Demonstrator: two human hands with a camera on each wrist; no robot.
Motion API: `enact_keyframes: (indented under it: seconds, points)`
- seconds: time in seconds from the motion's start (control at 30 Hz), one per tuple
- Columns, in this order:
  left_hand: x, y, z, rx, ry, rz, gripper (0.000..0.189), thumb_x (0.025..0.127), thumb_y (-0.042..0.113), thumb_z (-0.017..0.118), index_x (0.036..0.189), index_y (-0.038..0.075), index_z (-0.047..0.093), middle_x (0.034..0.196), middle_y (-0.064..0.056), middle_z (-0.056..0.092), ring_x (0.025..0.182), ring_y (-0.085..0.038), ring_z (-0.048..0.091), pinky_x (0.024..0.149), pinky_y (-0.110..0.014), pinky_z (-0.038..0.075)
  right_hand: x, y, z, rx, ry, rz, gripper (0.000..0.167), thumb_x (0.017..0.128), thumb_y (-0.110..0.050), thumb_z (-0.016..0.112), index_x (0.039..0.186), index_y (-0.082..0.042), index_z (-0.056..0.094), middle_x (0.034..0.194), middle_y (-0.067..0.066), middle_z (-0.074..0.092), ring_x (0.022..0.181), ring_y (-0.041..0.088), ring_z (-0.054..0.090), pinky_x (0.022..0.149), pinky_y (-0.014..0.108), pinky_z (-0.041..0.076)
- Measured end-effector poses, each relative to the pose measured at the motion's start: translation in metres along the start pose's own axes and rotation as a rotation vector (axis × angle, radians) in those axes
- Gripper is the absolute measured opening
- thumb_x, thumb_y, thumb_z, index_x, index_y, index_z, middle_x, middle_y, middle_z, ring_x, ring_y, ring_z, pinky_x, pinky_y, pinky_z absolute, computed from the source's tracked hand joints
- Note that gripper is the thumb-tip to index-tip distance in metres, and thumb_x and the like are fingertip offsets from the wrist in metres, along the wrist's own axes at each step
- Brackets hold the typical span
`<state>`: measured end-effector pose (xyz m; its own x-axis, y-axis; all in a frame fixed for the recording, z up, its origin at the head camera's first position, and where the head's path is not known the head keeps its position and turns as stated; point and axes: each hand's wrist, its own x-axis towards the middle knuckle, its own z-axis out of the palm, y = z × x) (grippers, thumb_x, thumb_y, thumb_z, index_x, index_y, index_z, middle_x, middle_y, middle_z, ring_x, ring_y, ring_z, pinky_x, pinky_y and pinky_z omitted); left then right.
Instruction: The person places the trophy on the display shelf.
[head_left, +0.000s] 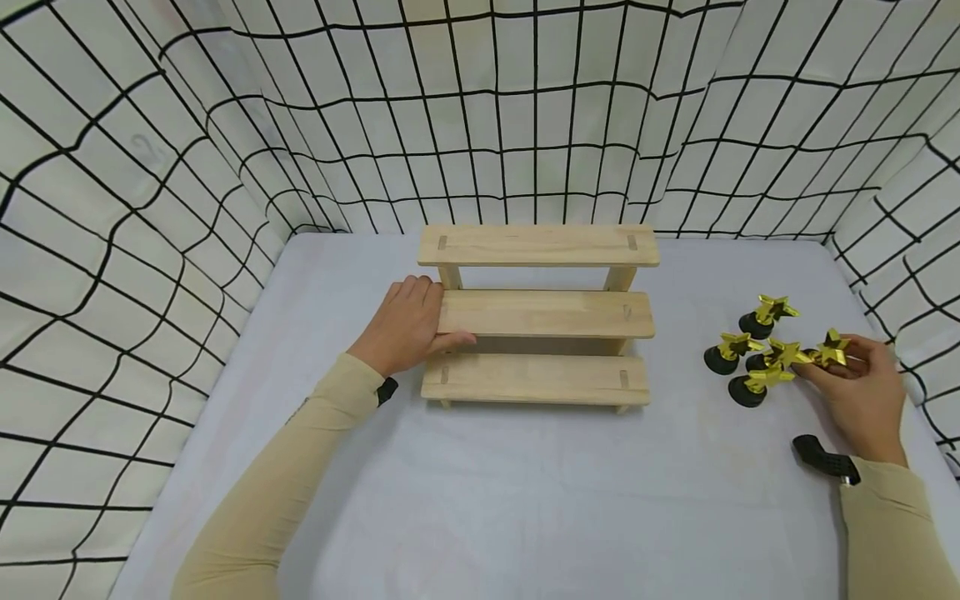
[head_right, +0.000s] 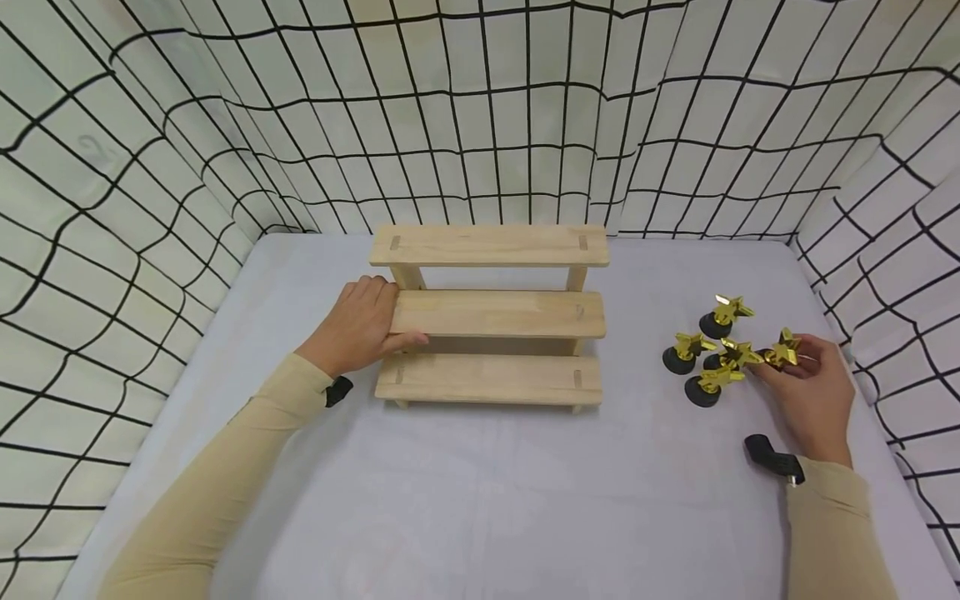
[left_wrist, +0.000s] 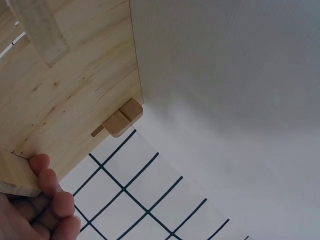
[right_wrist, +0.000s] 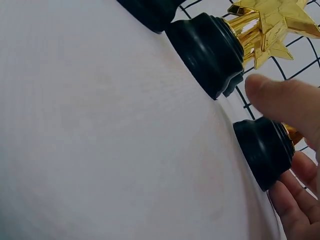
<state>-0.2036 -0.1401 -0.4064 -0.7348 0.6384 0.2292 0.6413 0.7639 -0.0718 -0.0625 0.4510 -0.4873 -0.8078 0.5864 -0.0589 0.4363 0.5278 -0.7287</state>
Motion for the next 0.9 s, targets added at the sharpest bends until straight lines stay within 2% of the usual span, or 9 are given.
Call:
enact_keyframes:
  seconds: [0.17,0.4,0.5,0.63,0.77,0.9]
  points:
    - [-0.0006,0.0008,-0.0001,-0.002,-0.004,-0.008,0.082,0.088,0.079,0.057,0.104,-0.002,0.056,0.089,-0.014,0.056,0.084,-0.031,0.049,0.074,-0.039,0.039,0.0005,0.0009,-0.0016,-0.013,-0.023,0.003,0.082,0.09,-0.041,0.078,0.157,-0.013,0.039,0.103,-0.032,0.037,0.086,-0.02,0.042,0.073,-0.002,0.035]
    - [0.0004,0.0019,-0.0007,-0.008,-0.003,-0.01,0.077,0.087,0.072,0.066,0.105,-0.002,0.056,0.089,-0.014,0.056,0.085,-0.031,0.049,0.075,-0.039,0.039,0.0019,0.0016,-0.0046,-0.022,-0.053,0.032,0.083,0.09,-0.045,0.078,0.156,-0.014,0.04,0.101,-0.035,0.039,0.087,-0.02,0.041,0.073,0.0,0.035]
    - [-0.0001,0.0019,-0.0017,-0.015,-0.002,-0.011,0.09,0.089,0.085,0.046,0.104,-0.002,0.056,0.09,-0.015,0.056,0.086,-0.032,0.05,0.076,-0.04,0.04,0.0029,0.0015,-0.0035,-0.039,-0.048,0.056,0.082,0.091,-0.046,0.077,0.157,-0.017,0.04,0.118,-0.027,0.051,0.095,-0.021,0.043,0.089,0.004,0.044]
    - [-0.0001,0.0013,-0.0016,-0.016,0.0,-0.005,0.102,0.086,0.091,0.018,0.104,-0.002,0.057,0.09,-0.015,0.057,0.086,-0.033,0.051,0.075,-0.04,0.04,0.0025,0.0006,-0.0011,-0.048,-0.022,0.101,0.081,0.091,-0.046,0.077,0.158,-0.021,0.039,0.128,-0.022,0.051,0.101,-0.019,0.044,0.107,0.014,0.046]
    - [-0.0002,0.0011,-0.0015,-0.021,-0.006,-0.011,0.1,0.087,0.091,0.023,0.104,-0.002,0.057,0.091,-0.015,0.057,0.087,-0.033,0.051,0.076,-0.04,0.04,0.0004,-0.0001,-0.0007,-0.019,-0.003,0.095,0.079,0.091,-0.042,0.078,0.157,-0.02,0.041,0.108,-0.037,0.041,0.095,-0.02,0.043,0.097,0.006,0.045]
    - [-0.0002,0.0014,-0.0017,-0.028,-0.004,-0.011,0.099,0.087,0.09,0.024,0.103,-0.002,0.057,0.09,-0.015,0.057,0.086,-0.032,0.05,0.075,-0.04,0.039,-0.001,0.0004,0.0006,0.001,0.016,0.081,0.075,0.092,-0.038,0.078,0.155,-0.02,0.044,0.104,-0.039,0.04,0.094,-0.021,0.044,0.092,0.002,0.043]
